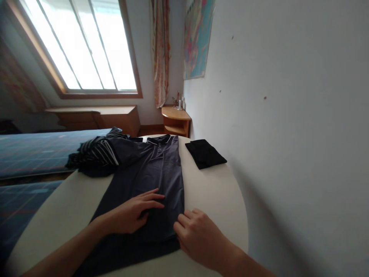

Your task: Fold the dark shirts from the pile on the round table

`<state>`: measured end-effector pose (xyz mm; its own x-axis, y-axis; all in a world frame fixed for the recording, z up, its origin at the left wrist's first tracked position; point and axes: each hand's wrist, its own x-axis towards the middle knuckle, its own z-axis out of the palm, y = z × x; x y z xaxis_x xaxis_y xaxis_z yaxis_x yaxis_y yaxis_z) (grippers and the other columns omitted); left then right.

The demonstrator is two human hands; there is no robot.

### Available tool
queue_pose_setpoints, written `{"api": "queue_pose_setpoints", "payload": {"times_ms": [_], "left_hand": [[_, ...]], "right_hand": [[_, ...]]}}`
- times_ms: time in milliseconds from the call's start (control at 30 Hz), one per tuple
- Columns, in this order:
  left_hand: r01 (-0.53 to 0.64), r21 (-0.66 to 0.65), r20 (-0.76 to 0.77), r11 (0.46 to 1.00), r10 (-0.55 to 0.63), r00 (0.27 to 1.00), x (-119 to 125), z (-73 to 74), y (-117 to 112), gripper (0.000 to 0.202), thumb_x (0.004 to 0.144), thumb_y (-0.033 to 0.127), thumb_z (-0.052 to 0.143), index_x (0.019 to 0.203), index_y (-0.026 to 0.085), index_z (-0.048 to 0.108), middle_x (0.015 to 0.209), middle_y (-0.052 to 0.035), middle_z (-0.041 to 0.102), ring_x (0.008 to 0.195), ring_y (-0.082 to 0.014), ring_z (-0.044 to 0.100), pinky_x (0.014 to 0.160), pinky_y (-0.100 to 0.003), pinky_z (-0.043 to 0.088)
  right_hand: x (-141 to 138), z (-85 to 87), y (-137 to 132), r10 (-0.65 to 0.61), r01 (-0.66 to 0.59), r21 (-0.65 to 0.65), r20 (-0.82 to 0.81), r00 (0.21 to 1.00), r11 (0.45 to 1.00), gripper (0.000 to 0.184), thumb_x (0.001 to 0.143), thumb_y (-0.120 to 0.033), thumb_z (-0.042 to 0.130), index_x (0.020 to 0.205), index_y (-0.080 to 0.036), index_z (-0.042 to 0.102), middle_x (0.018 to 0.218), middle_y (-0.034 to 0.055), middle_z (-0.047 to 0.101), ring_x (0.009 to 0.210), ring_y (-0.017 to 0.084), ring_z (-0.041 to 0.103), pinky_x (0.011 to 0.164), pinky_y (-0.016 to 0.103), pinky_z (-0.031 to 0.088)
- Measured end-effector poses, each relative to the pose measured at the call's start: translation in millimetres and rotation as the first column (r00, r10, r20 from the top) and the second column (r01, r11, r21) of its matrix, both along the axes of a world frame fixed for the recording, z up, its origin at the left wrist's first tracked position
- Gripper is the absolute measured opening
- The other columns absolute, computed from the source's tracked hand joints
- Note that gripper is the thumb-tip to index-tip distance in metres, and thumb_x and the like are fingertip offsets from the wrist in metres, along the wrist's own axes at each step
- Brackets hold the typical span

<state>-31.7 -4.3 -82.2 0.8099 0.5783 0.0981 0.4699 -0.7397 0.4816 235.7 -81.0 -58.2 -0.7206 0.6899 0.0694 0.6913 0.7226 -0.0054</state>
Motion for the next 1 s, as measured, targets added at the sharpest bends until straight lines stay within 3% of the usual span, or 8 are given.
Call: {"api": "queue_pose_setpoints", "payload": {"times_ms": [100,233,400,467,600,767,833,1000], "left_hand": [[0.005,-0.048,0.013,0.999,-0.004,1.0,-6,0.1,-7,0.064,0.073,-0.001,0.053,0.125,0.034,0.066,0.153,0.0031,0.045,0.15,-0.0282,0.024,0.119,-0.052,0.031],[0.046,-0.036,0.009,0.998,-0.046,0.999,-5,0.1,-10,0.041,0.081,0.014,0.068,0.117,0.034,0.072,0.151,0.0005,0.048,0.15,-0.0328,0.021,0.118,-0.056,0.031],[0.104,0.018,0.015,0.994,-0.104,0.994,5,-0.2,-16,0.027,0.087,0.025,0.071,0.112,0.033,0.074,0.138,-0.0018,0.061,0.138,-0.0283,0.045,0.114,-0.046,0.04],[0.12,0.011,0.02,0.993,-0.12,0.993,8,0.1,-18,0.029,0.088,0.018,0.066,0.111,0.034,0.075,0.134,0.0005,0.064,0.133,-0.0236,0.052,0.113,-0.04,0.041],[0.123,-0.01,0.016,0.992,-0.123,0.992,8,1.7,-21,0.054,0.078,0.0,0.054,0.115,0.035,0.072,0.138,0.0037,0.061,0.134,-0.02,0.05,0.115,-0.036,0.039],[0.125,0.006,0.041,0.992,-0.125,0.991,6,1.2,-22,0.042,0.086,0.011,0.06,0.118,0.035,0.07,0.133,0.0018,0.064,0.13,-0.021,0.054,0.114,-0.038,0.041],[0.125,0.004,0.018,0.992,-0.125,0.992,8,1.0,-24,0.039,0.086,0.021,0.068,0.122,0.035,0.069,0.142,-0.0013,0.058,0.137,-0.0268,0.047,0.115,-0.045,0.04],[0.125,-0.041,-0.091,0.991,-0.129,0.987,16,4.9,-41,0.076,0.082,0.022,0.07,0.15,0.038,0.039,0.165,-0.006,0.018,0.15,-0.0402,0.011,0.116,-0.068,0.021]], "right_hand": [[2,6.6,-2,0.011,-0.01,-0.056,0.014,1.0,0.998,0.002,0.082,-0.019,0.057,0.082,-0.02,0.058,0.08,0.002,0.064,0.074,0.018,0.057,0.066,0.034,0.034],[7,11.1,-1,0.045,-0.036,-0.136,0.066,0.997,0.99,0.004,0.075,-0.022,0.058,0.078,-0.019,0.059,0.076,0.0024,0.064,0.071,0.018,0.057,0.067,0.034,0.034],[3,4.1,0,0.059,-0.048,-0.115,0.099,0.993,0.992,0.009,0.076,-0.024,0.059,0.083,-0.018,0.059,0.081,0.0046,0.065,0.074,0.02,0.058,0.066,0.034,0.034],[-1,1.9,1,0.083,-0.078,-0.053,0.081,0.993,0.995,0.013,0.078,-0.023,0.059,0.09,-0.019,0.058,0.087,0.005,0.065,0.079,0.021,0.057,0.065,0.034,0.033],[-5,1.8,3,0.153,-0.153,-0.001,0.075,0.985,0.988,0.006,0.083,-0.019,0.056,0.089,-0.02,0.057,0.088,0.0036,0.065,0.079,0.02,0.057,0.064,0.034,0.033],[-1,3.0,8,0.192,-0.186,-0.119,0.038,0.981,0.975,0.008,0.078,-0.019,0.055,0.085,-0.019,0.06,0.081,0.0041,0.066,0.072,0.018,0.058,0.065,0.032,0.035],[1,2.3,10,0.185,-0.179,-0.163,0.025,0.982,0.97,0.01,0.075,-0.019,0.055,0.082,-0.018,0.062,0.078,0.0048,0.067,0.07,0.019,0.059,0.066,0.032,0.037],[0,-1.0,13,0.196,-0.186,-0.282,0.006,0.981,0.941,0.007,0.066,-0.023,0.058,0.069,-0.019,0.063,0.065,0.0042,0.068,0.057,0.018,0.059,0.061,0.031,0.039]]}}
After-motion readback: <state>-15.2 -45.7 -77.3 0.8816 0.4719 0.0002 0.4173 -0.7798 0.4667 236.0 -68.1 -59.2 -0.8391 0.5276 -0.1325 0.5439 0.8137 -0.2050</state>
